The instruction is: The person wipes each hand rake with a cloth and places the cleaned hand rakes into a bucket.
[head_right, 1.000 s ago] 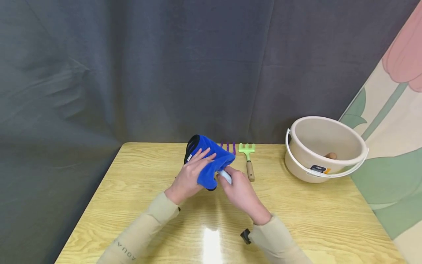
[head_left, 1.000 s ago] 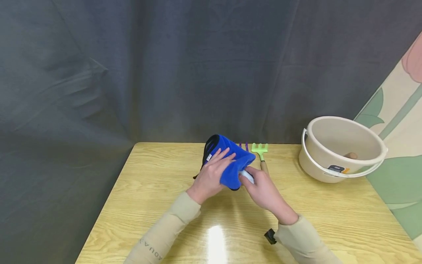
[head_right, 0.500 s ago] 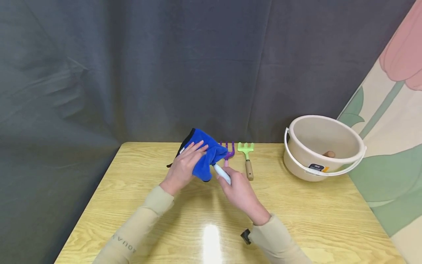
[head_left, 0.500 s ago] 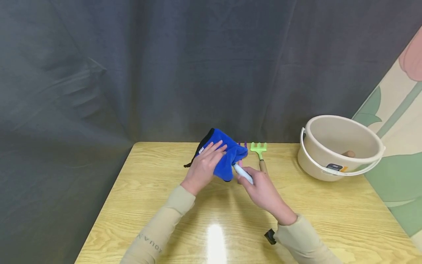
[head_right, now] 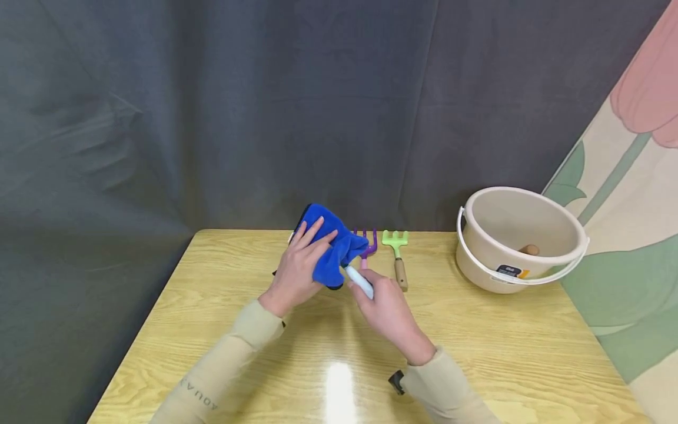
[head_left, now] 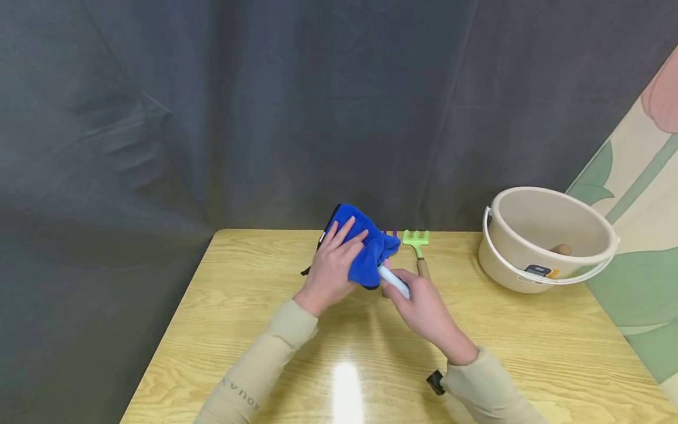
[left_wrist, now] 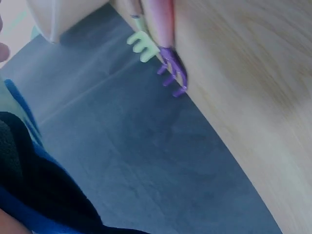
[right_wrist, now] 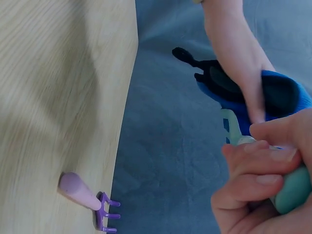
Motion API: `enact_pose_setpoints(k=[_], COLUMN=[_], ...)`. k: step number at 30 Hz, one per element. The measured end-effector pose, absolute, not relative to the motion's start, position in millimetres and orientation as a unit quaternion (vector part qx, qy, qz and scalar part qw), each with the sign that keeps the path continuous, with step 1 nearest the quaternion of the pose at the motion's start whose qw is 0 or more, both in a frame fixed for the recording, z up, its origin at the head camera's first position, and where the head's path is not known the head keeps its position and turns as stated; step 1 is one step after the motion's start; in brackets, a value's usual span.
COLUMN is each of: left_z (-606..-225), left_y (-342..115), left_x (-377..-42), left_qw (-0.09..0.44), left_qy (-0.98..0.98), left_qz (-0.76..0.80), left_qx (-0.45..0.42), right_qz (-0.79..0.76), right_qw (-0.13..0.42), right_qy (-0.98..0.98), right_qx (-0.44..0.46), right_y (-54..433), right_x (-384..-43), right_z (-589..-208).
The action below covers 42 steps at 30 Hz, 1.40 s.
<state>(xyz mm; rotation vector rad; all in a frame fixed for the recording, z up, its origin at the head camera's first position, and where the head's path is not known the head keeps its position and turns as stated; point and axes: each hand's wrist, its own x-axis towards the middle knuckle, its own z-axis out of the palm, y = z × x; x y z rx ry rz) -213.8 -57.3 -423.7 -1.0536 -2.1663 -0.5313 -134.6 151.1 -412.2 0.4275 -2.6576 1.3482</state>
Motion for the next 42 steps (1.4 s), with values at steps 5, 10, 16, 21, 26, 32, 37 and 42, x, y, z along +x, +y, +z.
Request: enact_pose_setpoints(k=[5,10,16,21,26,32,37,42], left_z=[-422.6,-424.2,-427.6,-426.0,-427.0,-428.2,-428.1,-429.1], left_y=[-46.5,-37.9,-38.4,-42.6,-50.2,-58.7,-59.3,-53.8], left_x=[-203.1,-194.5,-192.7,-199.6,-209.7,-217.8,-218.5,-214.6], left_qw=[0.274,0.243,0.252,0.299,0.354,0.369,0.345,0.321], left_qy=[-0.822,-0.805,-0.804,-0.803,-0.815,-0.835,-0.839,-0.838], left_qz=[-0.281,-0.332,-0.316,-0.267,-0.189,-0.148,-0.171,-0.194], left_qx=[-0.413,-0.427,-0.437,-0.441,-0.418,-0.382,-0.385,-0.396], right_qz=[0.447,0.437,0.423,0.426,0.432,0.434,0.437,0.439], right_qw=[0.071,0.078,0.078,0.084,0.077,0.065,0.065,0.069], right_qy=[-0.881,-0.886,-0.894,-0.89,-0.886,-0.887,-0.885,-0.885], right_qx=[0.14,0.131,0.124,0.138,0.149,0.144,0.145,0.141], right_y=[150.7,150.8,150.1,149.0,147.2,146.8,147.9,149.1], right_x=[-134.9,-136.4,-138.6,-138.0,-137.4,-136.5,-137.0,-136.8], right_z=[-411.7,-412.1,-415.1,-416.0,-414.9,-416.2,-417.0,-418.3])
